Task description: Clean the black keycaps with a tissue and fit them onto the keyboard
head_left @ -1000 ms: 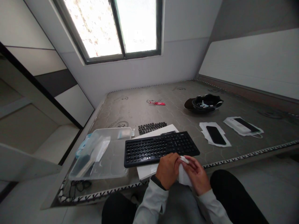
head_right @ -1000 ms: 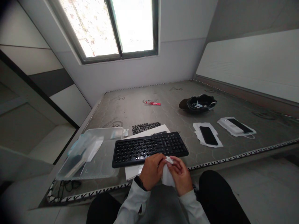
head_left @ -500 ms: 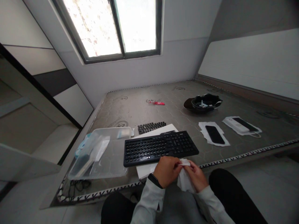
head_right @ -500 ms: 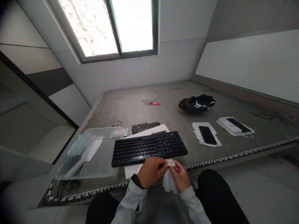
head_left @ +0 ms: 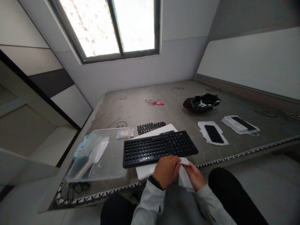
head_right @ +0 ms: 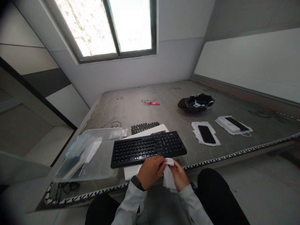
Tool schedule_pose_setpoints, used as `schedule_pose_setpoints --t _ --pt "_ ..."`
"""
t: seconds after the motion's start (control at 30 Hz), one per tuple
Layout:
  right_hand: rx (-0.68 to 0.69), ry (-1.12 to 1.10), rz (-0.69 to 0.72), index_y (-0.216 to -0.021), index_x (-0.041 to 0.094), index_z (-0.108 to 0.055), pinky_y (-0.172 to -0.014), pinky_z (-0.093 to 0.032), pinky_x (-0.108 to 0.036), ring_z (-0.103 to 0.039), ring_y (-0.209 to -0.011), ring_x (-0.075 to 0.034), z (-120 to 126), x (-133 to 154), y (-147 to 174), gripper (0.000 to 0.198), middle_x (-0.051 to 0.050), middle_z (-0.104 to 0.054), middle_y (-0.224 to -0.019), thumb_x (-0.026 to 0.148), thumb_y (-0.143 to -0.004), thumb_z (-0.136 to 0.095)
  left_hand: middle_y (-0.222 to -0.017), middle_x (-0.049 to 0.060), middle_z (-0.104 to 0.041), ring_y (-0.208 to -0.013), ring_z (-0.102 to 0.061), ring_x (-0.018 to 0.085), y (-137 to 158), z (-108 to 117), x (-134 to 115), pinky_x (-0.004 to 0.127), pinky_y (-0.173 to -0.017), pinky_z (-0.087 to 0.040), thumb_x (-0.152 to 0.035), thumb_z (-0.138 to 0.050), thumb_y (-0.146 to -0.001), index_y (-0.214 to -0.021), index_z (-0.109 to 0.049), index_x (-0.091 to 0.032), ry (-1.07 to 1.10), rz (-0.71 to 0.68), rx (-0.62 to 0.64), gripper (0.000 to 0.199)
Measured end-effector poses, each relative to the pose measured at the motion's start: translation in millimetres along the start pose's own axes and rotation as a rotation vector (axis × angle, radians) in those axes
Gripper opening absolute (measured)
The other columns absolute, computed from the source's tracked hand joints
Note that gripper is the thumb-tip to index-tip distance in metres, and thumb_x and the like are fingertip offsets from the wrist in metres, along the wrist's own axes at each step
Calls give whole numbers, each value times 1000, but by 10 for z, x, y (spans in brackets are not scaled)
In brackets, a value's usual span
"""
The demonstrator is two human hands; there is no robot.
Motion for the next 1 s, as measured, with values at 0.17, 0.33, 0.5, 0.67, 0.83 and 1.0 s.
schedule_pose_setpoints --t 0.17,0.33,0.5,0.67,0.83,1.0 --pt "40 -166 -128 -91 19 -65 -62 -54 -35 -69 -66 -25 14 -93 -20 55 -4 -73 -70 51 -49 -81 -90 2 -64 -84 -61 17 17 20 9 27 -75 -47 -23 -45 -91 -95 -57 -21 -22 29 -7 13" --pt "-4 -205 -71 -89 21 -63 -59 -55 -33 -69 -67 -24 21 -95 -10 51 -4 -74 -74 45 -50 -83 -91 1 -64 -83 -61 17 10 47 17 26 -74 -47 -22 -45 -91 -94 -56 -22 -10 59 -40 11" --pt "45 -195 -50 -93 19 -63 -64 -56 -35 -70 -71 -25 -29 -23 18 48 -7 -75 -82 43 -56 -81 -90 1 -63 -84 -60 17 6 69 19 26 -74 -46 -22 -45 -91 -94 -55 -22 -7 94 -89 11" --pt "51 -111 -7 -92 18 -65 -70 -56 -34 -70 -78 -24 -14 25 14 45 -8 -74 -84 44 -58 -80 -91 0 -63 -84 -60 17 8 77 45 27 -74 -46 -22 -44 -91 -94 -55 -23 -31 128 -124 11" --pt "-21 -113 -15 -86 18 -68 -65 -57 -32 -69 -74 -23 73 -4 -16 42 -6 -73 -80 49 -59 -77 -91 -1 -63 -84 -60 16 24 124 88 25 -72 -44 -23 -45 -91 -95 -54 -24 -75 159 -155 11" --pt "-81 -127 29 -84 19 -70 -60 -58 -28 -65 -64 -18 147 31 -23 43 -3 -69 -69 55 -60 -74 -92 -1 -65 -83 -61 16 82 319 224 24 -70 -42 -28 -43 -92 -96 -56 -26 -153 229 -188 13"
Point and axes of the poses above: each hand's wrist, its own y-axis away from the middle knuckle, its own z-axis out of the back of the hand, x = y × z, the point moved 4 cm from there along -y, towards the middle knuckle
